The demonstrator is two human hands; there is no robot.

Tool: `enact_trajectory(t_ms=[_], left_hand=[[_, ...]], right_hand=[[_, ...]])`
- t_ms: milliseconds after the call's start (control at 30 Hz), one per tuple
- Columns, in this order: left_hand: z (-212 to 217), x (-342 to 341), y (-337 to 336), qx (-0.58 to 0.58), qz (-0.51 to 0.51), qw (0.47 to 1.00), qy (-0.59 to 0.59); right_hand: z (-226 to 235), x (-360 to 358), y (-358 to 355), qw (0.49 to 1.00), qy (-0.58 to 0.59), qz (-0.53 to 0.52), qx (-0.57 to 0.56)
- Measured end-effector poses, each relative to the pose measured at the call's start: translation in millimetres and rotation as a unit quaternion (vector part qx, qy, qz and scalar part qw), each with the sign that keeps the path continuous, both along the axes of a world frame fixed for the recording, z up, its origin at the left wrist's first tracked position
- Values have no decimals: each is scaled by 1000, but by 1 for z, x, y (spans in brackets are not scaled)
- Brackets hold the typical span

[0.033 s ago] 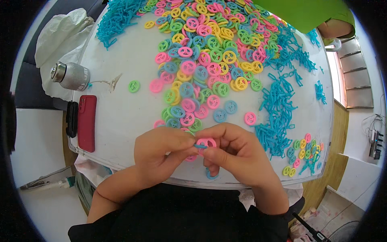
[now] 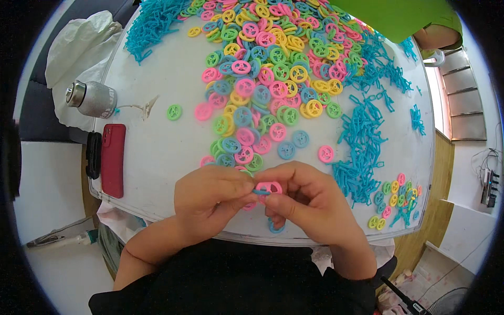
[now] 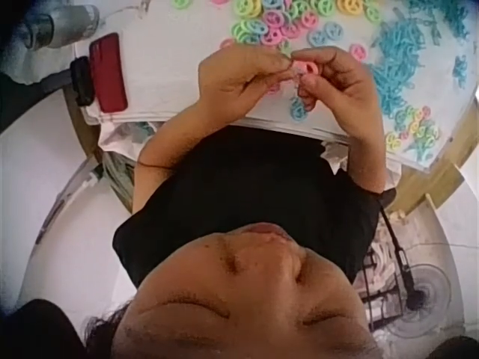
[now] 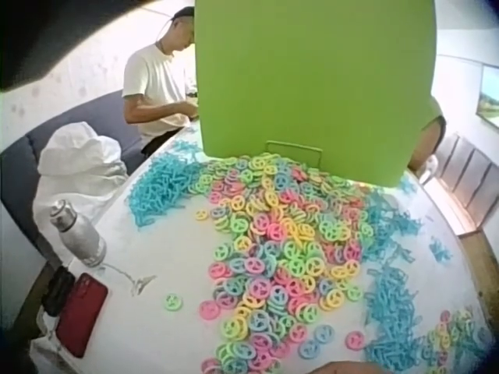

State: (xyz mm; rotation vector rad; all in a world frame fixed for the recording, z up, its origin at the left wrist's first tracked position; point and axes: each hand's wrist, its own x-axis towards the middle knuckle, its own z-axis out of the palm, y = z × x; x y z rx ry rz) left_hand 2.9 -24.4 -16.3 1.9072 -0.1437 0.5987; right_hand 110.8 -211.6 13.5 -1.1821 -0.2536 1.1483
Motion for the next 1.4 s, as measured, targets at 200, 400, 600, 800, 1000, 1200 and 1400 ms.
enact_trajectory(t_ms=[200,400,600,800,1000,1200,1400], left_hand=[[7,-4,3,-81,-65,993,52],[5,4,-9,147,-155,974,75],[17,6,-6,128,-72,987,68],[5,-2,10,18,15,997,79],[2,2,8,-67,58,995,55],[0,1,12,-75,66,994,41],[2,-2,10,-73,27,995,63]], right_hand=[[21,10,-28,898,-430,5,-97],[26,47,-72,716,-614,-72,-324],[20,37,-51,635,-693,21,-339],[3,27,-34,570,-724,70,-382],[-7,24,-35,541,-751,38,-376],[6,3,-54,549,-734,-32,-398],[-23,-2,-62,526,-747,-40,-405]])
